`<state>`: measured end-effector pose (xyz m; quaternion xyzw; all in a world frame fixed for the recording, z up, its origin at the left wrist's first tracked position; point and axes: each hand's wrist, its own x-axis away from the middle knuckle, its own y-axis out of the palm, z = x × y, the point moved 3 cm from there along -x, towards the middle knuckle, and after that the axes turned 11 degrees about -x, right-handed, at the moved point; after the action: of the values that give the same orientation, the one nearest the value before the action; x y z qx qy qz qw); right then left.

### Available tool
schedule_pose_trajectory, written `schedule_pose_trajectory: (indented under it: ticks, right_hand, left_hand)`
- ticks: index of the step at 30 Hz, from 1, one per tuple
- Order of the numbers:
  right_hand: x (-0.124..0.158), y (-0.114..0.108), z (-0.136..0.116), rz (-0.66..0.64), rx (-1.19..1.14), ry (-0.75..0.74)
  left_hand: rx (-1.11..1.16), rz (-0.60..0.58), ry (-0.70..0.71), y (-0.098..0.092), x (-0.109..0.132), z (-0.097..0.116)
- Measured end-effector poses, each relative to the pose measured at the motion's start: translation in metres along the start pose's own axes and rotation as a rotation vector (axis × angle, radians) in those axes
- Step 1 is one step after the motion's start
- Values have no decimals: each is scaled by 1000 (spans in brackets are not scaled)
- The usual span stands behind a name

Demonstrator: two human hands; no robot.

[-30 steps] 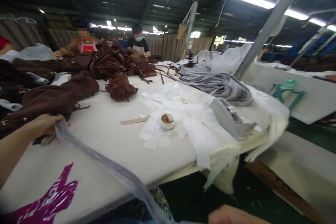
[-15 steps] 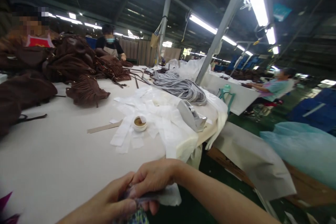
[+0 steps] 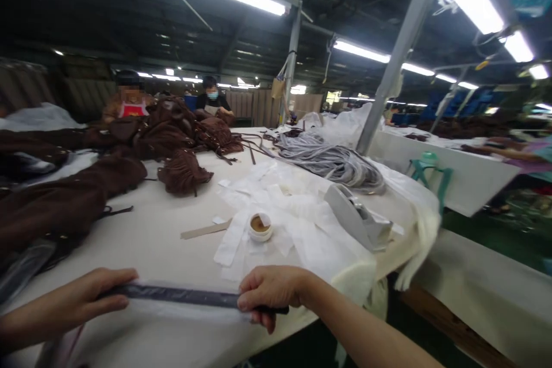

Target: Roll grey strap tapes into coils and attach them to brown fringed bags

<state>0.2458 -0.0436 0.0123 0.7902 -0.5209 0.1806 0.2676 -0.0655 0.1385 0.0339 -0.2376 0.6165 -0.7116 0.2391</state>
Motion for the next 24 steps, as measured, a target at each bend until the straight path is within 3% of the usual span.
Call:
schedule_pose_trajectory:
  ticks: [3,6,9,12,14,17,21,24]
  right_hand:
    - [-37,10,-26,-6,70,-32]
    - [-63,17,-44,-32,113,-36]
    - [-76,20,-53,-44,136,-3]
    - [-79,22,-55,-28,138,36]
    - [-76,22,-51,21,92,72]
    - [-63,22,-43,113,-183,-29]
    - [-43,16,-27,301,-677,-516]
    - [-54,13,2,546,-661,-490]
  left_hand:
    - [-174,-50,-7,-17,8,2]
    - [-397,137,-46,-21,18,22]
    - [-432,218,68,5,16,66]
    - [-360,249,164,42,-3,112]
    - [-332,225,152,61,-20,132]
    - [-249,190,35,73,-38,139]
    - [-144,219,-115,67,-44,129]
    - [-123,231,-170,66,-45,126]
